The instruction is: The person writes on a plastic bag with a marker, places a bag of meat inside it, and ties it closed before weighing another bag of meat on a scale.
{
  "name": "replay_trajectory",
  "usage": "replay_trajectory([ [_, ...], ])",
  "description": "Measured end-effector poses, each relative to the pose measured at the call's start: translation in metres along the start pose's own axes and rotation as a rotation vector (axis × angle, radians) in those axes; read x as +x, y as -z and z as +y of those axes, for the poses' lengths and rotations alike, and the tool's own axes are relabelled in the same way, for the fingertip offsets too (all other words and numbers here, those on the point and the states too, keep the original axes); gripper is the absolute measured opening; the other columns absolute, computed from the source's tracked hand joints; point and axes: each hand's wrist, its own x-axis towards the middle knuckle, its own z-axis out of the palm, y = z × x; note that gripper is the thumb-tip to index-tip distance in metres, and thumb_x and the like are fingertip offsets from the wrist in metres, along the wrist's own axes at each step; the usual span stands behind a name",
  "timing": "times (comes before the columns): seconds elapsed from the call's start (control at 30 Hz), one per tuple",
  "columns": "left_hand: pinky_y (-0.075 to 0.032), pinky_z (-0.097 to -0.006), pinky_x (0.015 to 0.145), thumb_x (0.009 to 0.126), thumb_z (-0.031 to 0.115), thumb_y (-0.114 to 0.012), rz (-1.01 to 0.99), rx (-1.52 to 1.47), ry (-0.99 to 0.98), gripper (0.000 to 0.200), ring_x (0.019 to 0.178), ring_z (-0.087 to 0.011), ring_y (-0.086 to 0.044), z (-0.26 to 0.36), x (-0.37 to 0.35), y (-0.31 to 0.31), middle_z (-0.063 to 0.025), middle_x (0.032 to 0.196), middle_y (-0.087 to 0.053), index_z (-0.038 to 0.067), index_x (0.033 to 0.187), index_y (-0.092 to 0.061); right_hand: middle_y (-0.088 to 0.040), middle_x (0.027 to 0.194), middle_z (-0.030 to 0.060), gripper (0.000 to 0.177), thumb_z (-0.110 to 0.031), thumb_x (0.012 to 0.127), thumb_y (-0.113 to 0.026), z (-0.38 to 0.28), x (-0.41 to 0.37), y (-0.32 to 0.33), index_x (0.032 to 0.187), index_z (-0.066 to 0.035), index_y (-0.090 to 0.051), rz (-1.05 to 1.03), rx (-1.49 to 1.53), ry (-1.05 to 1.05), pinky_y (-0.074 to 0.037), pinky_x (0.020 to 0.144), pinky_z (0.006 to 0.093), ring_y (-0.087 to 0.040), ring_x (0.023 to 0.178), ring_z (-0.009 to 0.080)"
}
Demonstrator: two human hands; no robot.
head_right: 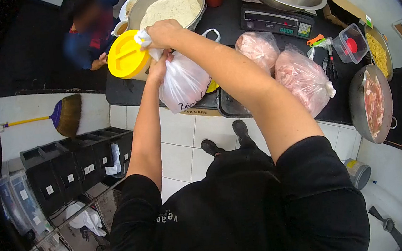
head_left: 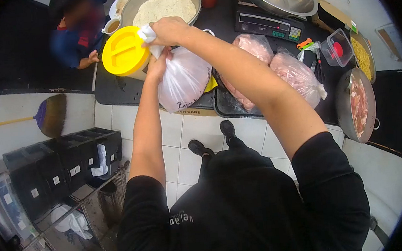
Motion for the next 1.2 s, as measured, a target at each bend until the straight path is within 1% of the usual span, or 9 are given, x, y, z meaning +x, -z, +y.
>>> replay_trajectory([
  [0.13, -0.045, -0.0283, 0.080, 0.100, 0.032, -0.054, 0.010, -0.139, 0.111, 0.029, 0.086, -0.0146, -0.056, -0.001, -0.002, 0.005, -0.0031, 0.090, -0.062, 0.005, 0.109, -0.061, -0.070, 0.099, 0.0226, 0.095, -0.057, 0.068, -0.078, 0.020, -0.009, 0.006, 0.136, 0.002, -0.046, -0.120, 0.127, 0.121, -0.052, 0.089, 0.0409, -0.067, 0.099, 0.0354],
  [0.53, -0.041, -0.0267, 0.068, 0.101, 0.033, -0.051, 0.002, -0.181, 0.088, 0.028, 0.072, -0.0120, -0.049, 0.010, -0.012, -0.009, 0.0021, 0.072, -0.051, 0.007, 0.095, -0.060, -0.066, 0.110, 0.0254, 0.106, -0.064, 0.064, -0.078, 0.070, -0.054, 0.026, 0.134, 0.008, -0.046, -0.221, 0.182, -0.092, -0.051, 0.090, 0.0414, -0.064, 0.105, 0.0364],
  [0.63, -0.045, -0.0349, 0.071, 0.098, 0.029, -0.048, -0.114, 0.600, -0.368, 0.034, 0.075, -0.0227, -0.057, -0.013, -0.011, -0.013, -0.0108, 0.073, -0.060, 0.002, 0.082, -0.061, -0.066, 0.107, 0.0264, 0.115, -0.074, 0.055, -0.077, 0.032, -0.072, -0.010, 0.124, 0.014, -0.052, 0.027, 0.289, -0.174, -0.050, 0.091, 0.0436, -0.064, 0.103, 0.0378],
  [0.7, -0.047, -0.0402, 0.076, 0.095, 0.026, -0.053, -0.046, 1.026, -0.778, 0.029, 0.076, -0.0309, -0.060, -0.049, 0.003, -0.021, -0.0157, 0.078, -0.063, 0.000, 0.090, -0.063, -0.067, 0.105, 0.0265, 0.077, -0.057, 0.068, -0.075, 0.010, -0.071, -0.058, 0.105, 0.009, -0.066, 0.393, 0.301, -0.230, -0.052, 0.088, 0.0418, -0.067, 0.099, 0.0336],
  [0.77, -0.046, -0.0434, 0.085, 0.091, 0.025, -0.062, -0.063, 0.530, -0.205, 0.027, 0.088, -0.0362, -0.060, 0.026, -0.053, -0.044, -0.0181, 0.093, -0.064, -0.001, 0.098, -0.066, -0.067, 0.103, 0.0269, 0.062, -0.047, 0.072, -0.073, 0.030, -0.067, -0.064, 0.102, 0.006, -0.068, 0.412, 0.460, -0.318, -0.052, 0.088, 0.0431, -0.067, 0.099, 0.0350],
  [0.87, -0.044, -0.0445, 0.091, 0.085, 0.027, -0.071, -0.196, 0.789, -0.691, 0.035, 0.100, -0.0374, -0.056, 0.037, -0.051, -0.019, -0.0203, 0.107, -0.061, -0.002, 0.104, -0.066, -0.067, 0.097, 0.0264, 0.037, -0.029, 0.076, -0.069, 0.054, -0.081, -0.053, 0.096, 0.001, -0.070, 0.333, 0.517, -0.357, -0.052, 0.086, 0.0452, -0.066, 0.096, 0.0376],
  [0.97, -0.042, -0.0436, 0.097, 0.089, 0.038, -0.067, -0.262, 1.292, -0.471, 0.047, 0.111, -0.0393, -0.054, 0.085, -0.072, -0.015, -0.0252, 0.113, -0.058, -0.003, 0.113, -0.063, -0.070, 0.090, 0.0225, 0.029, -0.029, 0.080, -0.068, 0.071, -0.105, -0.059, 0.092, -0.003, -0.073, 0.271, 0.456, -0.419, -0.053, 0.081, 0.0442, -0.067, 0.089, 0.0390],
  [1.13, -0.050, -0.0485, 0.090, 0.096, 0.033, -0.053, -0.295, 1.232, -0.182, 0.054, 0.097, -0.0434, -0.065, 0.094, -0.078, -0.034, -0.0239, 0.087, -0.066, -0.001, 0.139, -0.046, -0.071, 0.093, 0.0178, 0.019, -0.019, 0.085, -0.069, 0.052, -0.160, -0.063, 0.096, -0.003, -0.071, 0.656, 1.010, -0.255, -0.054, 0.075, 0.0366, -0.070, 0.083, 0.0316],
  [1.2, -0.054, -0.0489, 0.081, 0.100, 0.021, -0.043, -0.243, 0.246, 0.534, 0.044, 0.092, -0.0337, -0.069, 0.101, -0.078, -0.047, -0.0221, 0.091, -0.067, -0.001, 0.138, -0.039, -0.071, 0.094, 0.0165, 0.019, -0.012, 0.080, -0.069, 0.029, -0.197, -0.080, 0.097, -0.004, -0.070, 0.659, 0.820, -0.098, -0.054, 0.075, 0.0366, -0.069, 0.085, 0.0318],
])
